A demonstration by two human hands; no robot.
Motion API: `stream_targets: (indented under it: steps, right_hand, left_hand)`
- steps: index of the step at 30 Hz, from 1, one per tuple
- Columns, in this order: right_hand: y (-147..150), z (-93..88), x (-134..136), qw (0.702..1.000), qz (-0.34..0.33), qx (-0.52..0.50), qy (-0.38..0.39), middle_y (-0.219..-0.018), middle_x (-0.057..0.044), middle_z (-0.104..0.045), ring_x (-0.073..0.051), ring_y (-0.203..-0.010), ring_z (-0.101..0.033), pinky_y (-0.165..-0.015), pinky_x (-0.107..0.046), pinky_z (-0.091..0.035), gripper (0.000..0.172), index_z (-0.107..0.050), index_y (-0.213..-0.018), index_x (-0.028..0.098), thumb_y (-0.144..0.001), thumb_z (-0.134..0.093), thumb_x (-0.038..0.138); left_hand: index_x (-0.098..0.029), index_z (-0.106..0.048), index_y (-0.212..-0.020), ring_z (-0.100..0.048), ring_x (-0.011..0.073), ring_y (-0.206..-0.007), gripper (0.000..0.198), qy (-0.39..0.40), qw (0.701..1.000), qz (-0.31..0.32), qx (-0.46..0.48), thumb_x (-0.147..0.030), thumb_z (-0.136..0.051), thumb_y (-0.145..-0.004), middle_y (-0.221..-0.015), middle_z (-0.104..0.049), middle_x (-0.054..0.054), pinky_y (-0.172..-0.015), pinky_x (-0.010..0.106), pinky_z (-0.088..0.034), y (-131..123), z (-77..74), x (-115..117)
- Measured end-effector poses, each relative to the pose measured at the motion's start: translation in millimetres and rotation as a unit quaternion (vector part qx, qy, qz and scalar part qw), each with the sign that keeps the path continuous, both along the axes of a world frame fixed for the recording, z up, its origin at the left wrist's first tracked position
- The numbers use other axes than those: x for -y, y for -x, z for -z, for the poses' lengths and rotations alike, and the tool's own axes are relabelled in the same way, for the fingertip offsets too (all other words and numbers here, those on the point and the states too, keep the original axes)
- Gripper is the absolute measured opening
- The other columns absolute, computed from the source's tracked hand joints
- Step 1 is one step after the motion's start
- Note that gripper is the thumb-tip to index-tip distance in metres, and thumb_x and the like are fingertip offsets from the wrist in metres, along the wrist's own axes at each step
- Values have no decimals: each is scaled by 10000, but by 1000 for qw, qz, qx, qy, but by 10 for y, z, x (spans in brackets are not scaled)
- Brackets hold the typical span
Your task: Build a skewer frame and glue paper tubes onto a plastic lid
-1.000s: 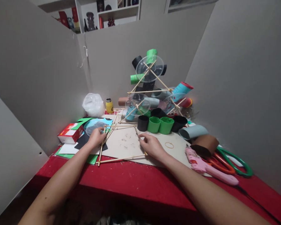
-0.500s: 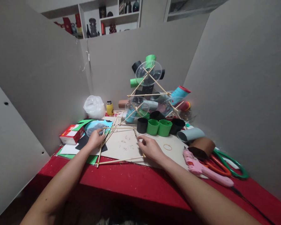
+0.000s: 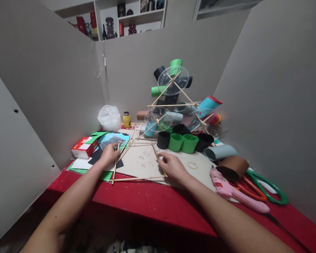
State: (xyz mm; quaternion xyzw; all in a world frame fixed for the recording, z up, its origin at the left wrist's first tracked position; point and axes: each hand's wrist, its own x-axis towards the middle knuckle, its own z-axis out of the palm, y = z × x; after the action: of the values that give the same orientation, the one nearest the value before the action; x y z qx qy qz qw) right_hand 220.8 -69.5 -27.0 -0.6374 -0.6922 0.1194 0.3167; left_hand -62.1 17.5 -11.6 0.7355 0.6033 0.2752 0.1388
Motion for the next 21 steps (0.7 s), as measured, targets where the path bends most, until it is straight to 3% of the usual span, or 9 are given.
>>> stream_targets:
  steps: [21]
  right_hand:
    - [61,-14,59,999,27,23,26,-716,-27,-686,-161,-622,-589,-597,-235,-392,302,-700,-1033,191,-799,-509,183]
  left_hand:
    - [-105,-663,-1163,-628,188,-631,435,-6,1000,-6,-22,-148,-518,-755,-677,-691,64,-615,244,-438,6,-1,37]
